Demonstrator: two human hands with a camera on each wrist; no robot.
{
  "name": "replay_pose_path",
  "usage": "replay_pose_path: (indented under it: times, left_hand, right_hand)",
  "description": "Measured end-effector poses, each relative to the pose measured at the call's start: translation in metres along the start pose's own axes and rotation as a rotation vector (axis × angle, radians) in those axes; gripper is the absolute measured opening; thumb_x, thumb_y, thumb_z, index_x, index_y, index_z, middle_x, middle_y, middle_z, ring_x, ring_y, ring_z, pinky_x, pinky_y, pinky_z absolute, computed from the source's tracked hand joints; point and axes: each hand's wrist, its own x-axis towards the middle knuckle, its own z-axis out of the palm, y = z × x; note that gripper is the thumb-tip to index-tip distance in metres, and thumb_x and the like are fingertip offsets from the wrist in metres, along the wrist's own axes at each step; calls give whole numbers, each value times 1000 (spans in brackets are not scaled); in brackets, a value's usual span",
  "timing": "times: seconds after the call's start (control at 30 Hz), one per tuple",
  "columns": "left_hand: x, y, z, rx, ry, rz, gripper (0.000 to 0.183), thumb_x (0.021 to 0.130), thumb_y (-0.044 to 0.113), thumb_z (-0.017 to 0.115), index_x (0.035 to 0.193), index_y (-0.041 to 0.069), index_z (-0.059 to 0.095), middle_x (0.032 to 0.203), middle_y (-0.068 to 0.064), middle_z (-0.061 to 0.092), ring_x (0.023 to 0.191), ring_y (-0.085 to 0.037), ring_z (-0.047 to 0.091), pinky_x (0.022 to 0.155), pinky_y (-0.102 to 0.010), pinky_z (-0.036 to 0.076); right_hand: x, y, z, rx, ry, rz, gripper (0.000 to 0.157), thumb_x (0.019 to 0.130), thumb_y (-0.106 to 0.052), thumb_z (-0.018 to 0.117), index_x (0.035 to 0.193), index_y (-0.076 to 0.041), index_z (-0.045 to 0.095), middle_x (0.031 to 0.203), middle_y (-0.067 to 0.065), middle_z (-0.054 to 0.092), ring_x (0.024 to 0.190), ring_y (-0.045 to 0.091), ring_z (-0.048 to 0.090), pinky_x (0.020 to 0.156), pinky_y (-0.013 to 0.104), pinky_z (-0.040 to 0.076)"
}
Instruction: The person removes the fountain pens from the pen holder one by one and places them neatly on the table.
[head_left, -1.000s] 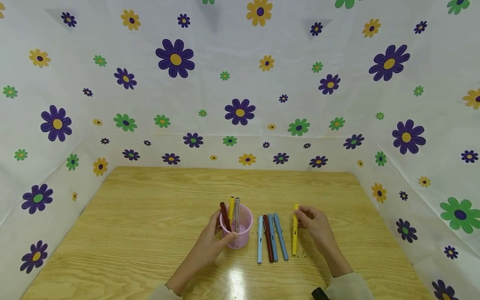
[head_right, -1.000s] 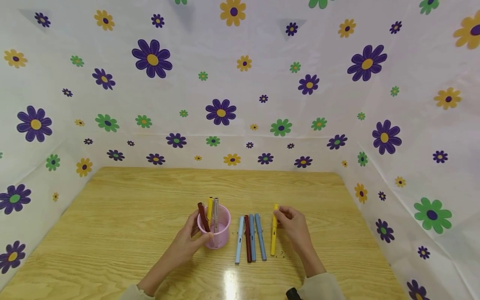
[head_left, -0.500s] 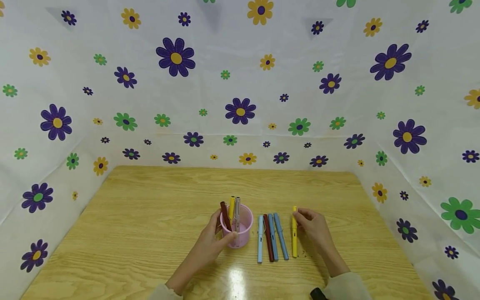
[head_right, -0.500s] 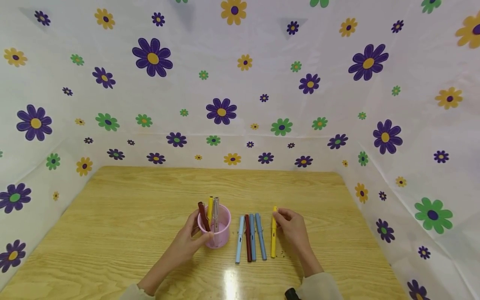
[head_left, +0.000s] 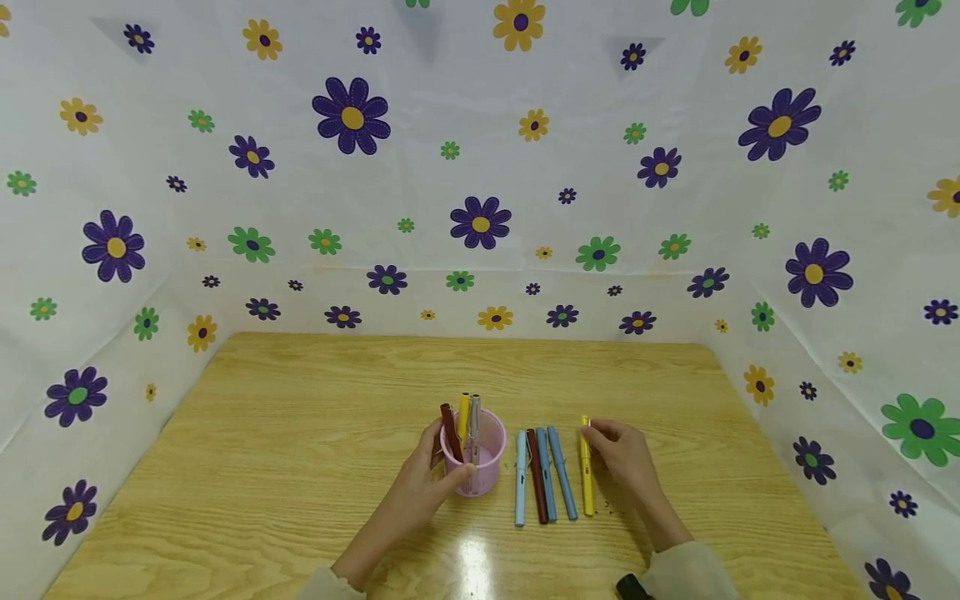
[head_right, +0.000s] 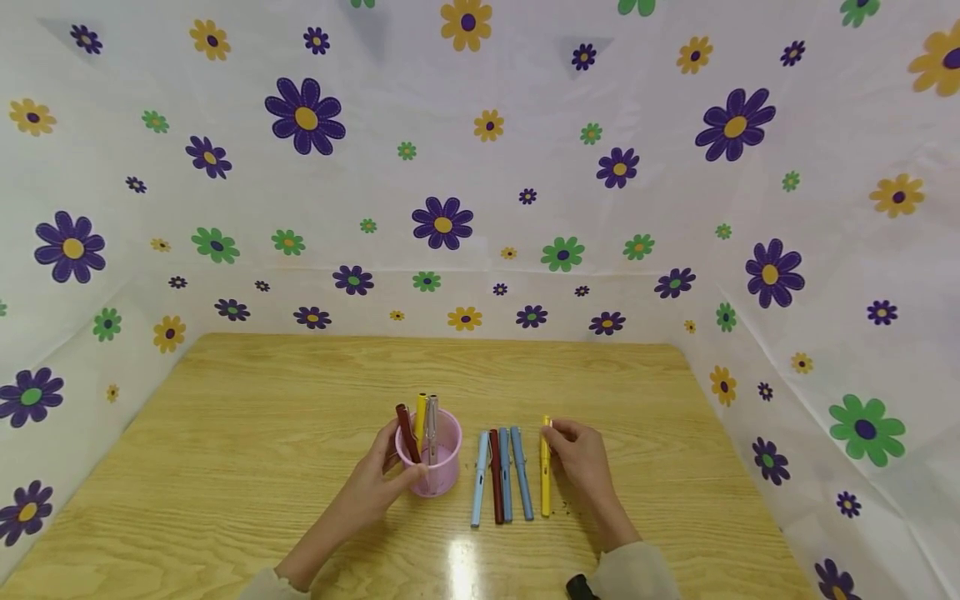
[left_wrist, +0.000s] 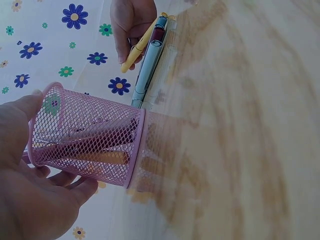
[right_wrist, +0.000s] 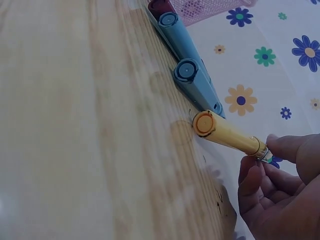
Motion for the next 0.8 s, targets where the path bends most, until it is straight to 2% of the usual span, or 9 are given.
replay_pose_path:
  times: [0.3, 0.47, 0.8]
  left_hand:
    - [0, -1, 0, -4, 5, 7, 84, 100, 22, 72, 163, 4, 20, 158, -27, 39, 145, -42, 40, 120, -53, 34]
    - [0, -1, 0, -15, 10, 5, 84, 99, 21, 72, 163, 4, 21, 158, -26, 39, 145, -41, 40, 120, -53, 33]
    - [2, -2, 1, -25, 7, 10, 85, 99, 22, 73, 163, 3, 20, 158, -29, 38, 145, -44, 38, 120, -54, 32]
  right_hand:
    - [0, -1, 7, -10, 14, -18, 38, 102, -14, 67, 130, 12, 64, 89, 13, 70, 72, 18, 61, 56, 24, 52]
    - [1, -1, 10, -35, 21, -19, 37, 101, -13, 68, 128, 13, 65, 91, 14, 72, 75, 18, 65, 61, 24, 55]
    - [-1, -5, 14, -78, 42, -13, 35, 100, -14, 70, 123, 13, 68, 93, 15, 73, 76, 19, 67, 60, 25, 55]
